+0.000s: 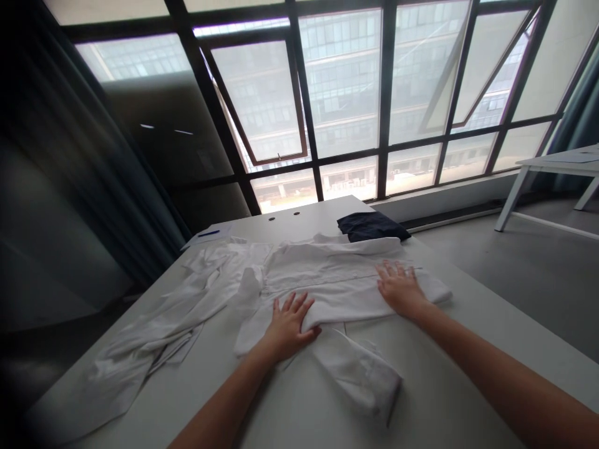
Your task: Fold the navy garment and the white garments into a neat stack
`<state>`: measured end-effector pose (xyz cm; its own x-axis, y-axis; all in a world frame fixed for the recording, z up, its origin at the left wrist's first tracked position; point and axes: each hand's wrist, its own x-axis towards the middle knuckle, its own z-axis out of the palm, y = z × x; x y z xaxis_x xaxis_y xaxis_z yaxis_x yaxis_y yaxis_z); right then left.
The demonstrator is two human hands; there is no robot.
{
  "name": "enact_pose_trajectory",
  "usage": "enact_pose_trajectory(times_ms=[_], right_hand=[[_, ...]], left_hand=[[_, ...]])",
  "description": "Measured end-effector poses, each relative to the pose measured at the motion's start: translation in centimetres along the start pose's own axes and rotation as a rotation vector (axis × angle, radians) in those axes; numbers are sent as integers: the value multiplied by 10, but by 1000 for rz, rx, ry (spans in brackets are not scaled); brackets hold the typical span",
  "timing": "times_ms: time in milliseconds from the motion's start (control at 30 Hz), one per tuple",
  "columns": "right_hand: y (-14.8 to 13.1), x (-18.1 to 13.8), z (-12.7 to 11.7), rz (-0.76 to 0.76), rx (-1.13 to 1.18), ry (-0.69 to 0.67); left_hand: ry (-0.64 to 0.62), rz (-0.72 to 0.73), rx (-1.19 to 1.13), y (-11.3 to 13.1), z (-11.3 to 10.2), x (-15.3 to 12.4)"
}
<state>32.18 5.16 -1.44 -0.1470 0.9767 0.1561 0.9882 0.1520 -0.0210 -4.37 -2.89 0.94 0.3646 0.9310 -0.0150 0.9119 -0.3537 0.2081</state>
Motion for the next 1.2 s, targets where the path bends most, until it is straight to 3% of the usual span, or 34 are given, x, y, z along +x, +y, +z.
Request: enact_pose_trajectory(times_ms=[167, 267, 367, 600, 700, 800, 933, 1033, 1100, 1200], right_hand=[[-87, -11, -5, -380, 197, -93], [-90, -13, -2, -434, 207, -102], [-47, -11, 2, -379, 175, -121], [115, -9, 15, -50, 50, -171], [135, -11, 11, 135, -53, -30], [91, -10, -1, 56, -96, 142], [-25, -2, -10, -236, 73, 25], [-88, 4, -5, -304, 179, -76], [-101, 5, 1, -334, 197, -108], [-85, 6, 8, -383, 189, -98]], left_hand=[[1, -10, 8, 3, 0, 2], [-8, -12, 5, 4, -1, 1], [-8, -5, -2, 3, -4, 0], [-5, 5, -8, 3, -5, -1], [-3, -1, -10, 3, -3, 1], [-3, -13, -10, 5, -3, 1], [-4, -14, -5, 6, -4, -1], [-2, -6, -7, 6, -6, -3], [-2, -5, -8, 5, -6, -4], [-3, -6, -12, 2, -5, -4]])
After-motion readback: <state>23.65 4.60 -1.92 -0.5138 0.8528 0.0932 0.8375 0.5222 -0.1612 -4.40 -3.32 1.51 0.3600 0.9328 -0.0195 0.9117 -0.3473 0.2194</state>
